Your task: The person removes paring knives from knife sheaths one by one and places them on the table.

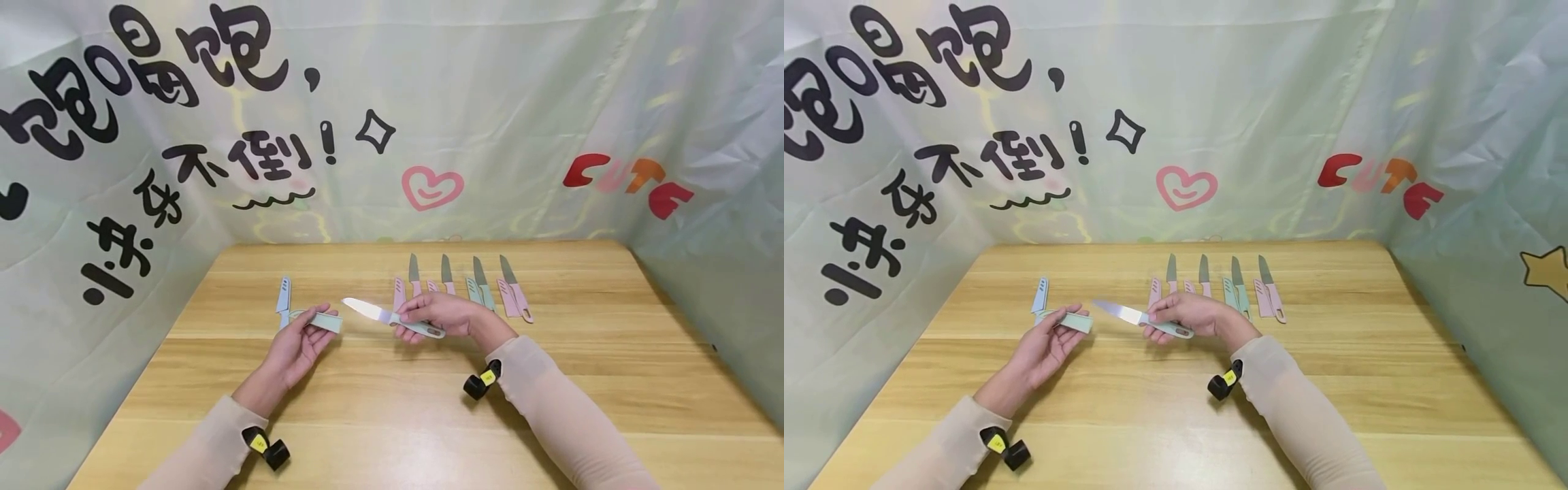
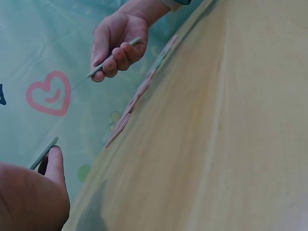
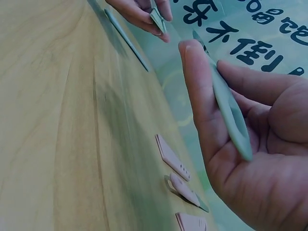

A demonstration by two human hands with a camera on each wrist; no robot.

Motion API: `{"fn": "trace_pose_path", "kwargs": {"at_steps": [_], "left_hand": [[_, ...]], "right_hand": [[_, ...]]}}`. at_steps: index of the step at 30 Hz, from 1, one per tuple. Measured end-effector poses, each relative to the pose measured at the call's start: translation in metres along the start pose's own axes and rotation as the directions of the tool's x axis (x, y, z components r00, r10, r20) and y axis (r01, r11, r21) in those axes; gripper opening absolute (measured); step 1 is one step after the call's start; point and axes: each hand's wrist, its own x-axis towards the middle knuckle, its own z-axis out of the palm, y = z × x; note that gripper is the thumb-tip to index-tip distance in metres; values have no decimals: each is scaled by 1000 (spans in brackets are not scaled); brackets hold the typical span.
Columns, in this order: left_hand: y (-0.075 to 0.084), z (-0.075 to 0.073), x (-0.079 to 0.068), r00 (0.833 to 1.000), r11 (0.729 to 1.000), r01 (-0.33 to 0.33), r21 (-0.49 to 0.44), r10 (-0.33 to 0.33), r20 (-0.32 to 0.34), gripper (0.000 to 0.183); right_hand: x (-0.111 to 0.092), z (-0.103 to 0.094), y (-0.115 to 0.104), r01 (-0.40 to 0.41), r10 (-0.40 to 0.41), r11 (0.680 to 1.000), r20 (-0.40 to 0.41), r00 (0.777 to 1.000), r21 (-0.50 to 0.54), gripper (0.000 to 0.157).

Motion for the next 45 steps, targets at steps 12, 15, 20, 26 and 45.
{"fn": "trace_pose_path", "kwargs": {"at_steps": [12, 15, 20, 26, 45], "left_hand": [[9, 3, 2, 999, 999, 4, 54, -7, 53, 37], [11, 5, 3, 998, 998, 6, 69, -10, 63, 38], [15, 7, 7, 998, 996, 17, 82, -22, 62, 41], [20, 8, 12, 997, 994, 25, 104, -32, 66, 46], [32, 5, 40, 989, 955, 41, 294, -81, 123, 45]], "right_hand": [[6, 0, -9, 34, -27, 998, -112, 993, 57, 32], [8, 1, -11, 47, -37, 996, -128, 991, 74, 33], [10, 3, -14, 62, -47, 994, -159, 986, 89, 35], [12, 4, -18, 70, -55, 995, -187, 981, 74, 34], [27, 7, -31, 46, -39, 999, -224, 974, 25, 29]]}}
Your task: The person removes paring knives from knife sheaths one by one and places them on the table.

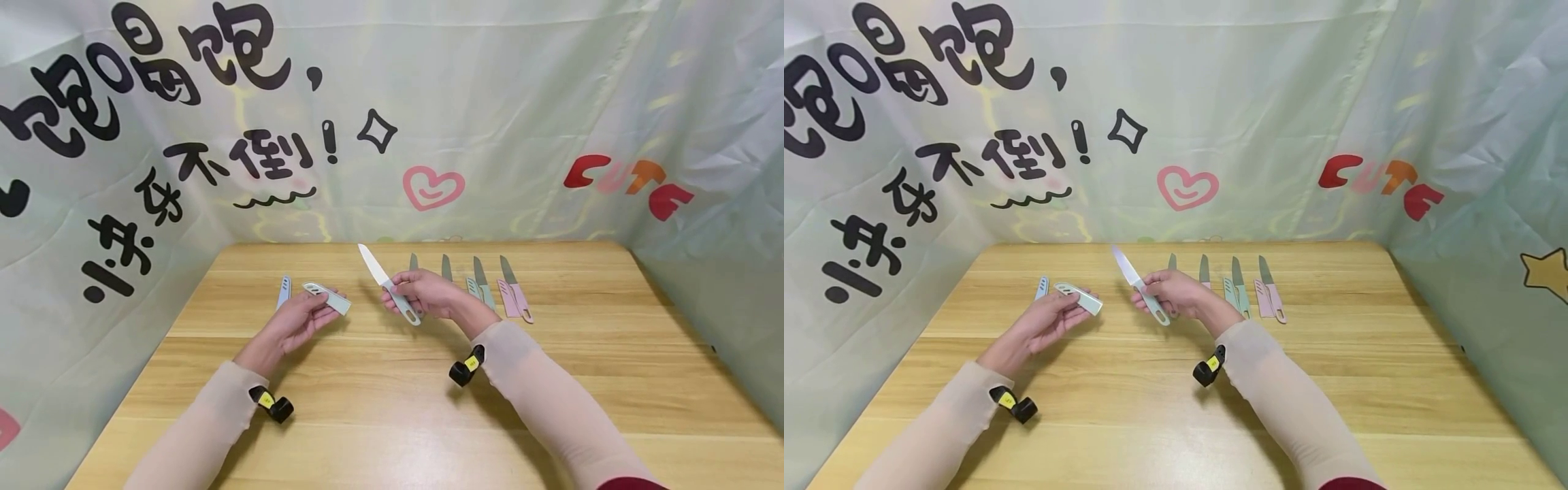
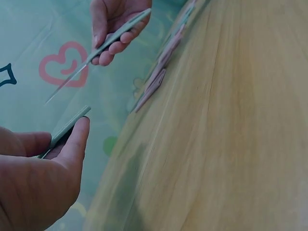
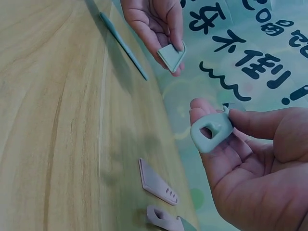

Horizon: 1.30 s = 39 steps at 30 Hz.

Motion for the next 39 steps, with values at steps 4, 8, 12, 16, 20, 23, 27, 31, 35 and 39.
{"fn": "trace_pose_path", "kwargs": {"at_steps": [4, 8, 12, 16, 20, 23, 27, 31, 35, 39], "left_hand": [[1, 0, 5, 1000, 1000, -3, 19, 3, -12, 44], [1, 1, 10, 1000, 999, -3, 47, 4, -20, 42], [1, 3, 16, 1000, 995, 2, 101, 0, -19, 40], [1, 6, 21, 1000, 985, -6, 171, 8, -10, 42], [1, 9, 26, 1000, 976, -14, 216, 19, -22, 43], [1, 11, 28, 999, 972, -16, 234, 25, -38, 42], [0, 10, 33, 998, 961, -27, 276, 39, -38, 42], [-2, 9, 39, 998, 949, -35, 313, 49, -36, 43], [-4, 9, 45, 997, 937, -38, 347, 58, -48, 44], [-3, 11, 49, 996, 927, -37, 374, 65, -62, 42]], "right_hand": [[4, -1, 1, -3, 3, 1000, -22, 1000, -6, 26], [8, -1, 0, -18, 19, 1000, -43, 999, 7, 29], [12, -2, 1, -19, 21, 999, -65, 998, 36, 32], [16, -3, 3, -17, 22, 998, -92, 996, 52, 31], [18, -3, 5, -13, 18, 999, -113, 993, 47, 32], [20, -3, 6, -4, 9, 999, -125, 992, 40, 30], [21, -1, 7, -1, 6, 999, -138, 990, 37, 30], [22, 0, 6, -7, 14, 999, -154, 988, 47, 33], [25, 1, 7, 3, 7, 999, -176, 984, 54, 35], [29, 1, 8, 24, -11, 998, -197, 980, 62, 36]]}}
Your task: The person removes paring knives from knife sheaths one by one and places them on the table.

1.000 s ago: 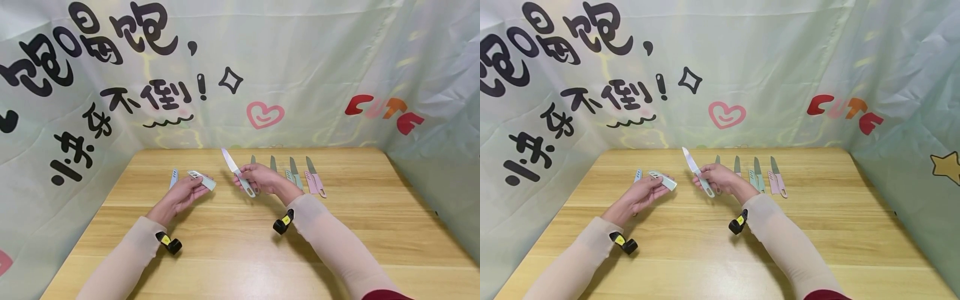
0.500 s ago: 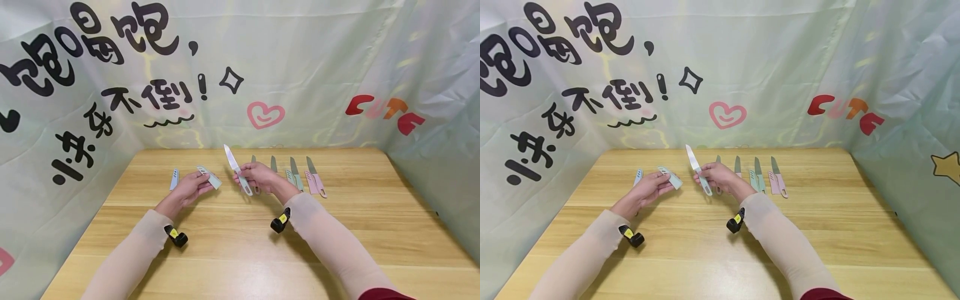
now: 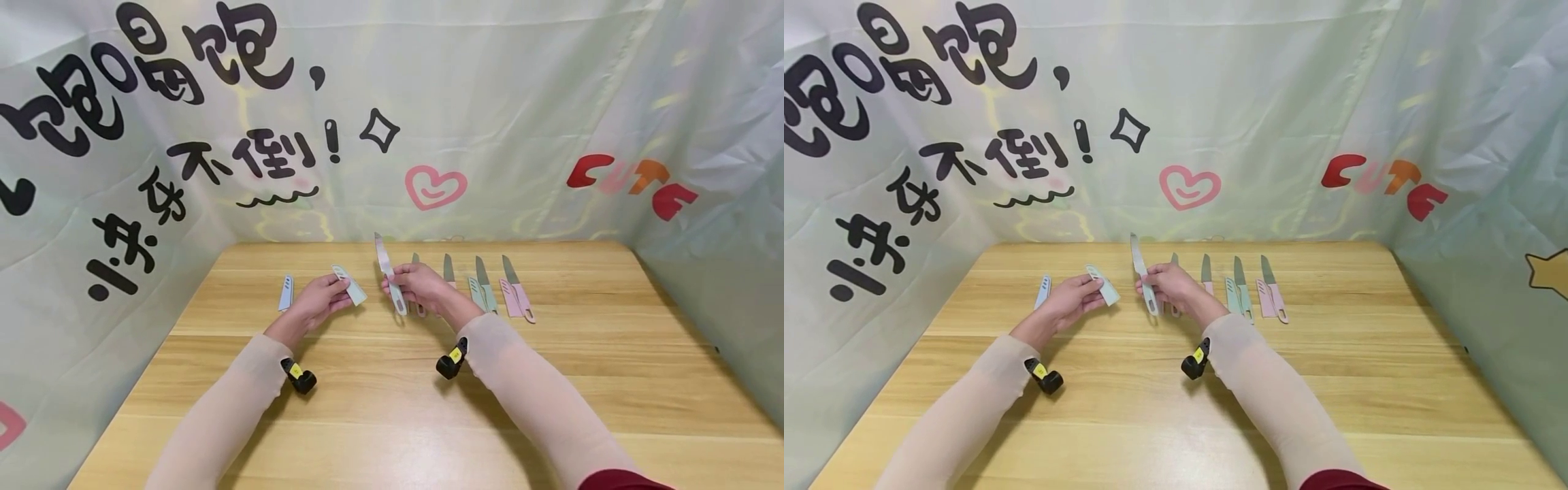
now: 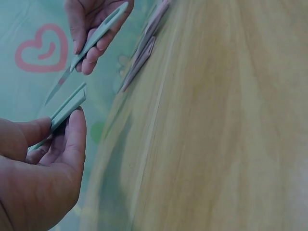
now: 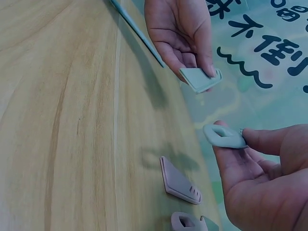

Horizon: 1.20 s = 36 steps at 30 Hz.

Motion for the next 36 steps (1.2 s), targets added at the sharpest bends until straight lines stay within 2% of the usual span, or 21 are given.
{"fn": "trace_pose_path", "kwargs": {"at_steps": [5, 18, 28, 36], "left_hand": [[3, 1, 4, 1000, 999, 14, 49, -13, -16, 39], [6, 3, 16, 999, 986, 43, 162, -41, -16, 39], [9, 7, 22, 996, 975, 88, 203, -87, -10, 32], [8, 11, 27, 994, 971, 100, 219, -108, 27, 26]], "right_hand": [[5, 0, 1, 0, 0, 1000, -23, 1000, 6, 37], [12, -2, 5, -13, 6, 996, -80, 997, -86, 37], [20, 0, 9, -57, 36, 990, -160, 986, -130, 23], [26, 0, 10, -83, 55, 988, -205, 977, -133, 25]]}}
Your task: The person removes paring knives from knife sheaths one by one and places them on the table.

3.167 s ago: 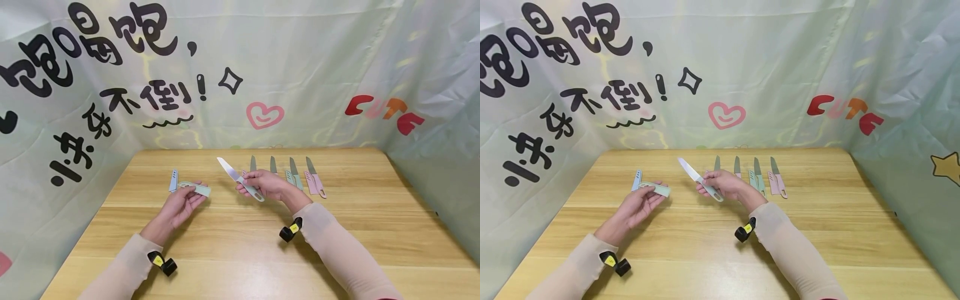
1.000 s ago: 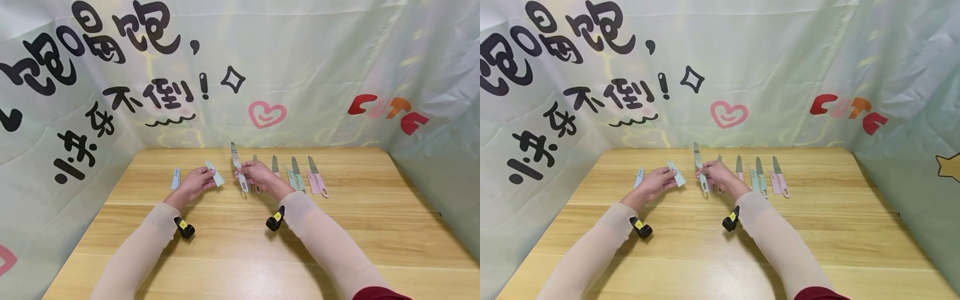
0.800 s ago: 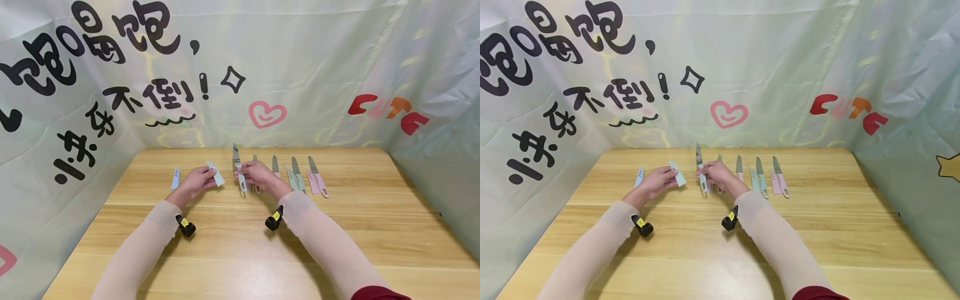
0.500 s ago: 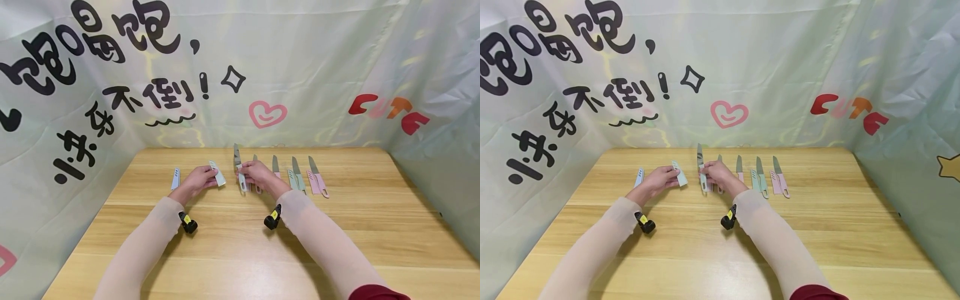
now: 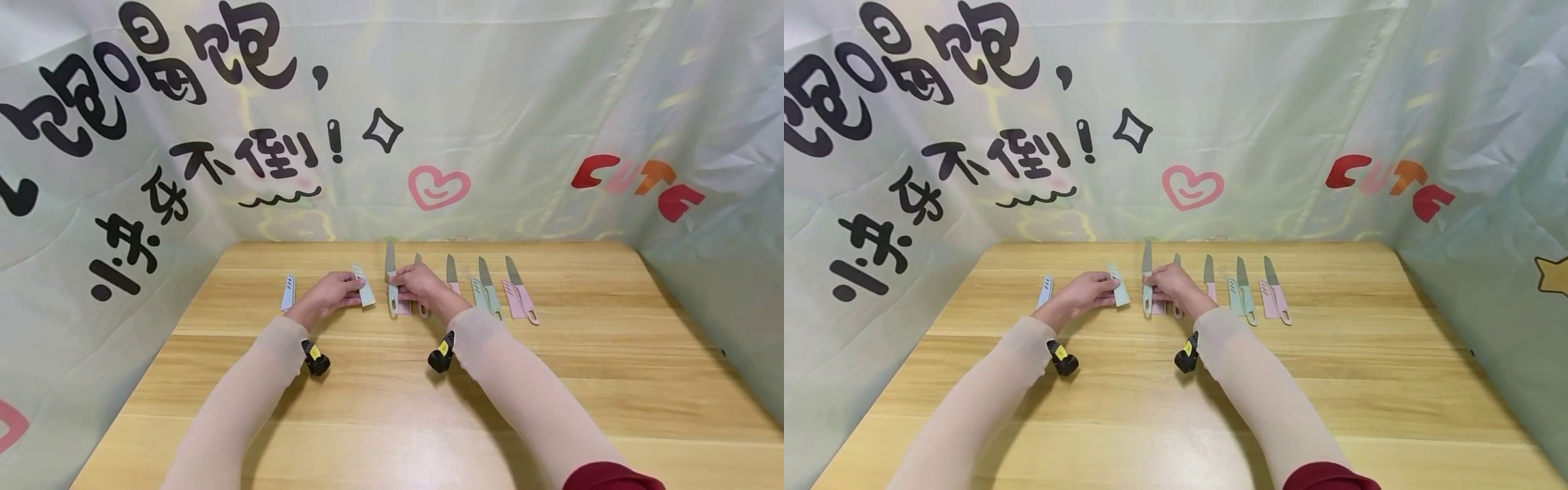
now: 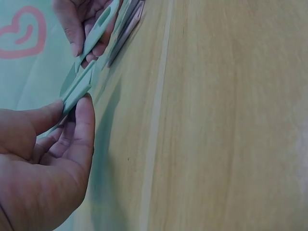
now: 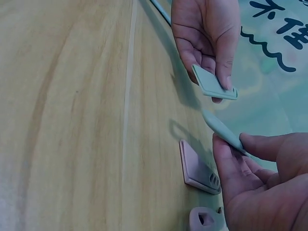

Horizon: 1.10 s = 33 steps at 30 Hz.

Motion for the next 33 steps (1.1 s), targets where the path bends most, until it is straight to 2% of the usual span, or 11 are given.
{"fn": "trace_pose_path", "kwargs": {"at_steps": [7, 15, 23, 29, 33], "left_hand": [[-1, 3, 6, 1000, 999, 4, 35, -5, 24, 27], [-1, 8, 16, 999, 997, 26, 77, -29, 39, 25], [0, 9, 20, 997, 989, 76, 127, -80, 23, 20], [2, 11, 20, 997, 979, 79, 191, -82, 8, 19], [4, 13, 20, 998, 960, 66, 271, -63, -19, 20]], "right_hand": [[2, 3, -1, -33, 33, 999, -6, 999, -35, 17], [8, 6, 1, -49, 49, 999, -18, 999, -24, 20], [10, 10, 2, -54, 52, 998, -56, 997, -33, 17], [11, 12, 3, -51, 44, 995, -78, 996, -83, 16], [11, 12, 2, -61, 50, 993, -99, 994, -106, 16]]}}
